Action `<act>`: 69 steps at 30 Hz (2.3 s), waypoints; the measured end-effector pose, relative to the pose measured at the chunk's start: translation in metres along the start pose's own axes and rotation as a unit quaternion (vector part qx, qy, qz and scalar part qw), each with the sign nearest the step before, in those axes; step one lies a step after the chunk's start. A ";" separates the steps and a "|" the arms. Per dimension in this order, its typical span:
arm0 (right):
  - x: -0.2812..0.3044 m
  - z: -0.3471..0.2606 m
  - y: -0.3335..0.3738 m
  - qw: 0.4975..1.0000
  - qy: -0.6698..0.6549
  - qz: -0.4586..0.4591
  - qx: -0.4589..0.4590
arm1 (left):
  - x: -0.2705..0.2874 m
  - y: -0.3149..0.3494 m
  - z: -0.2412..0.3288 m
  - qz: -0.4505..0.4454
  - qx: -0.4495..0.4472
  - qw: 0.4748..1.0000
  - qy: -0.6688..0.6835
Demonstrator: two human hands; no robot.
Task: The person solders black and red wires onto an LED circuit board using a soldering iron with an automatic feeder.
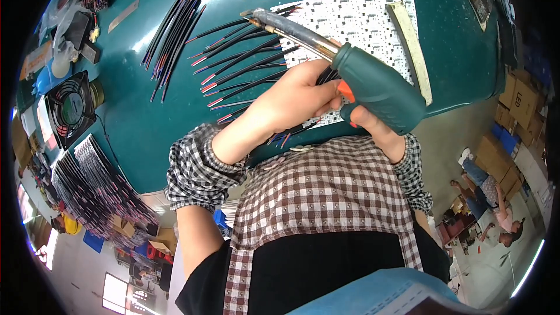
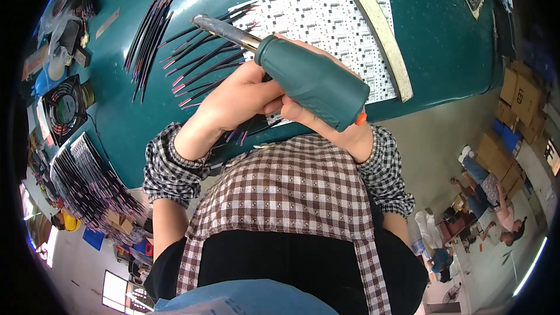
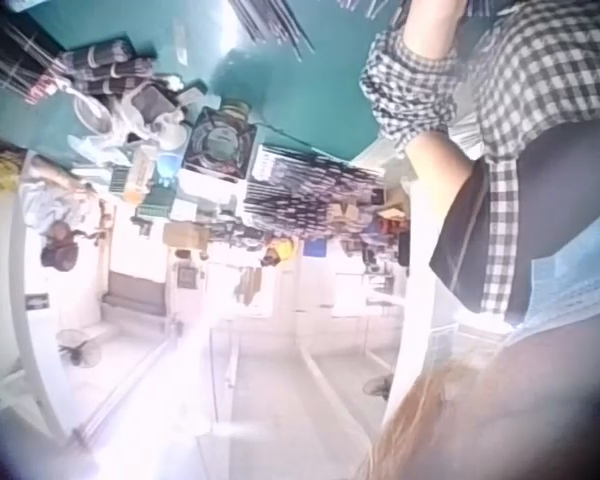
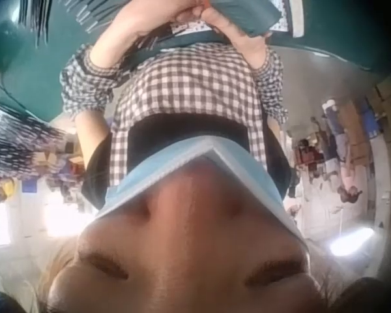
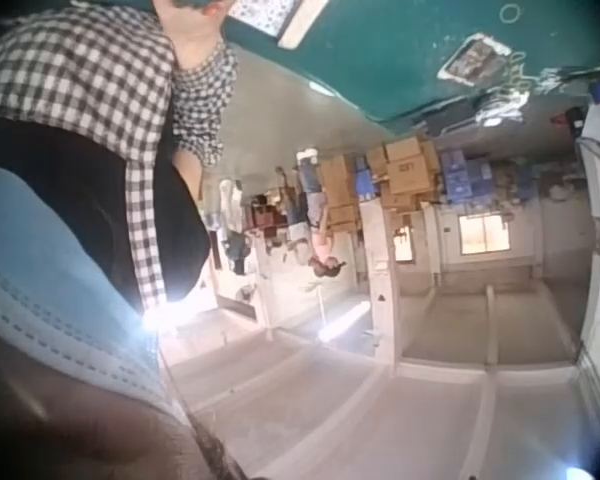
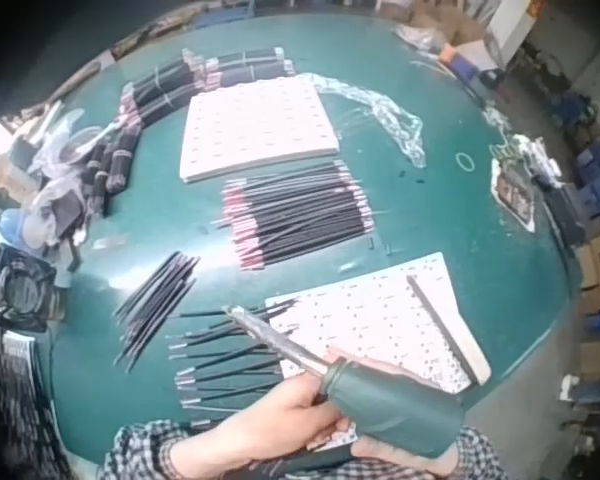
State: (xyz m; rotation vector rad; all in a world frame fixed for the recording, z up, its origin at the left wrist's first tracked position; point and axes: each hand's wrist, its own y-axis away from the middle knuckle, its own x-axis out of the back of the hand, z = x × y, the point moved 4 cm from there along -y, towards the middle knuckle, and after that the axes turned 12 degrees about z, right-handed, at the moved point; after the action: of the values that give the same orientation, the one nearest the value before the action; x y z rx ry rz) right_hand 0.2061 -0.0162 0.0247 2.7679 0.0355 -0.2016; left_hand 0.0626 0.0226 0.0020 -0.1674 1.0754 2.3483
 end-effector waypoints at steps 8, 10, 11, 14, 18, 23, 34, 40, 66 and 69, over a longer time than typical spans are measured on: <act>0.028 -0.014 0.005 0.979 0.023 0.141 0.147 | 0.056 0.006 0.023 0.341 -0.229 0.901 -0.135; 0.031 -0.010 0.012 0.982 0.021 0.153 0.111 | 0.056 -0.001 0.025 0.374 -0.228 0.887 -0.148; 0.031 -0.006 0.016 0.983 0.019 0.164 0.076 | 0.055 -0.005 0.026 0.388 -0.250 0.866 -0.194; 0.032 0.001 0.030 0.982 0.040 0.175 0.053 | 0.049 -0.010 0.031 0.409 -0.271 0.830 -0.265; 0.036 0.007 0.046 0.980 0.074 0.185 0.002 | 0.051 -0.014 0.027 0.428 -0.236 0.829 -0.274; 0.045 0.012 0.053 0.987 0.073 0.144 -0.012 | 0.050 -0.015 0.026 0.438 -0.242 0.821 -0.276; 0.032 0.002 0.049 0.980 0.143 0.133 -0.044 | 0.047 -0.013 0.025 0.443 -0.258 0.812 -0.277; 0.038 0.009 0.053 0.988 0.082 0.131 -0.022 | 0.046 -0.012 0.028 0.445 -0.271 0.805 -0.284; 0.058 0.017 0.060 0.955 0.290 -0.003 0.065 | 0.045 -0.014 0.025 0.451 -0.300 0.783 -0.306; 0.047 0.010 0.056 0.972 0.222 0.079 0.005 | 0.045 -0.013 0.026 0.455 -0.329 0.770 -0.304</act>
State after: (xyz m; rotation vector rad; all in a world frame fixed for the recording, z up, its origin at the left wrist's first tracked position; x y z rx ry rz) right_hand 0.2536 -0.0719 0.0287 2.7510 -0.0714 0.4599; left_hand 0.0343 0.0680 -0.0036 1.0272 -0.1137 3.1480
